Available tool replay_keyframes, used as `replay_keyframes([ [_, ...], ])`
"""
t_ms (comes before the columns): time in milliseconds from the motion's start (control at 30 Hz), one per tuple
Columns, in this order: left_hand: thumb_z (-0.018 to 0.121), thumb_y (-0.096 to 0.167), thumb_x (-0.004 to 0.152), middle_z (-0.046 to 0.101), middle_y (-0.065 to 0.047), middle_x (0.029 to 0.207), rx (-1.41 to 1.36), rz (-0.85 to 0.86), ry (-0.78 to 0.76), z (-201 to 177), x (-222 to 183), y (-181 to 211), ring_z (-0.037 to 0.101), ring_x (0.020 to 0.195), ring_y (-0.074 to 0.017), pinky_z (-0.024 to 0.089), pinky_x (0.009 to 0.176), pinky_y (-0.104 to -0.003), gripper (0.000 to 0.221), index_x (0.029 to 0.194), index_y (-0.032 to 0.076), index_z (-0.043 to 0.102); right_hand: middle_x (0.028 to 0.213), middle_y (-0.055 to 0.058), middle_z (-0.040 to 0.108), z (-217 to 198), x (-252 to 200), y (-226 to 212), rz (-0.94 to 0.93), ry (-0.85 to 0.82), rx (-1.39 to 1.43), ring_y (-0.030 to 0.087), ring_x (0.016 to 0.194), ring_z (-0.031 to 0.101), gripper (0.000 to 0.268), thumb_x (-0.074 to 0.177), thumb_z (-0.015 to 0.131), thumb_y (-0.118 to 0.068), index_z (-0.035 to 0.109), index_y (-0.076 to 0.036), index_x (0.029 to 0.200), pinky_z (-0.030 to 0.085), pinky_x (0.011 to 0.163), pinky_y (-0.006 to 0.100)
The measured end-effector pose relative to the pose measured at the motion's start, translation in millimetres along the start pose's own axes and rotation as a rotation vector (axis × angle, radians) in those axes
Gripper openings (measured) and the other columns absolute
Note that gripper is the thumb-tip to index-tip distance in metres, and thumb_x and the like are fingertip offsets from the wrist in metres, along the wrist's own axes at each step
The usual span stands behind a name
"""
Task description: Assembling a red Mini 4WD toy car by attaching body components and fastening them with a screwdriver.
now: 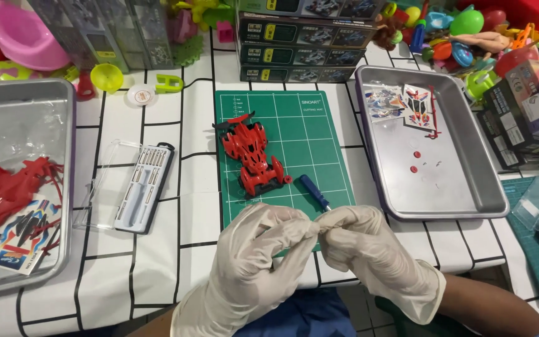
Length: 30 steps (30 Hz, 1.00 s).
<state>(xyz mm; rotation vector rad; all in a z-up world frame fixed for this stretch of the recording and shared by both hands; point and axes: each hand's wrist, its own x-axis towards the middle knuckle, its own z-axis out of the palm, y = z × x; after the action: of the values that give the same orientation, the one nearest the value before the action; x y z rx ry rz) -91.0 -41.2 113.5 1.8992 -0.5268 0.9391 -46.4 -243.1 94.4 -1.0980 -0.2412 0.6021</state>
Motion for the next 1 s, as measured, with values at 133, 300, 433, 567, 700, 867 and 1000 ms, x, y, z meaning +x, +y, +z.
replay_keyframes([
  [133,0.077,0.001,0.088,0.071,-0.014,0.094,-0.215,-0.185,-0.013,5,-6,7,0.073,0.078,-0.0208,0.063,0.066,-0.029,0.020,0.104,0.012,0.072,0.055,0.007,0.049,2,-4,0,0.069,0.093,-0.007,0.014,0.046,0.035,0.014,0.087,0.077,-0.007,0.076,0.006,0.087,0.027,0.041,0.029],
  [300,0.076,0.001,0.088,0.072,-0.015,0.090,-0.258,-0.141,-0.006,9,-9,1,0.074,0.078,-0.0232,0.062,0.067,-0.031,0.018,0.102,0.010,0.069,0.053,0.008,0.046,1,-3,-2,0.082,0.076,-0.005,0.015,0.046,0.036,0.015,0.087,0.078,-0.008,0.073,0.006,0.085,0.034,0.041,0.029],
  [433,0.077,0.002,0.088,0.073,-0.014,0.092,-0.248,-0.160,-0.015,10,-11,-8,0.075,0.081,-0.0229,0.063,0.069,-0.032,0.017,0.102,0.010,0.071,0.051,0.004,0.045,3,7,-4,0.098,0.069,-0.044,0.012,0.044,0.035,0.018,0.088,0.077,-0.012,0.072,0.006,0.084,0.036,0.039,0.026],
  [567,0.077,0.011,0.091,0.075,-0.010,0.102,-0.204,-0.174,-0.078,4,-14,-30,0.075,0.088,-0.0223,0.062,0.080,-0.036,0.021,0.111,0.009,0.071,0.052,0.006,0.055,-2,32,-5,0.074,0.041,-0.082,0.013,0.041,0.047,0.008,0.088,0.069,-0.002,0.070,0.003,0.082,0.041,0.039,0.025],
  [700,0.085,0.013,0.086,0.078,-0.007,0.108,-0.004,-0.138,-0.048,-18,-9,-72,0.074,0.091,-0.0222,0.063,0.082,-0.037,0.030,0.111,0.002,0.071,0.068,0.003,0.071,-42,73,-7,-0.038,-0.063,-0.237,0.008,0.044,0.058,0.007,0.094,0.070,-0.003,0.077,-0.003,0.092,0.054,0.043,0.019],
  [867,0.067,0.103,0.069,0.026,-0.016,0.169,0.831,-0.076,-0.500,-21,-32,-131,0.024,0.155,-0.0376,0.020,0.129,-0.054,0.134,0.164,0.016,0.031,0.060,-0.010,0.058,-60,112,-7,-0.148,-0.065,-1.322,0.002,0.055,0.049,0.014,0.077,0.074,-0.003,0.071,-0.017,0.073,0.043,0.055,0.016],
  [1000,0.070,0.107,0.061,0.006,-0.022,0.170,0.764,-0.177,-0.577,-10,-29,-145,0.011,0.158,-0.0429,0.018,0.128,-0.062,0.147,0.167,0.020,0.017,0.064,-0.007,0.061,-59,130,-8,-0.278,-0.350,-1.318,0.006,0.053,0.059,0.013,0.084,0.072,-0.002,0.067,-0.014,0.083,0.054,0.051,0.019],
])
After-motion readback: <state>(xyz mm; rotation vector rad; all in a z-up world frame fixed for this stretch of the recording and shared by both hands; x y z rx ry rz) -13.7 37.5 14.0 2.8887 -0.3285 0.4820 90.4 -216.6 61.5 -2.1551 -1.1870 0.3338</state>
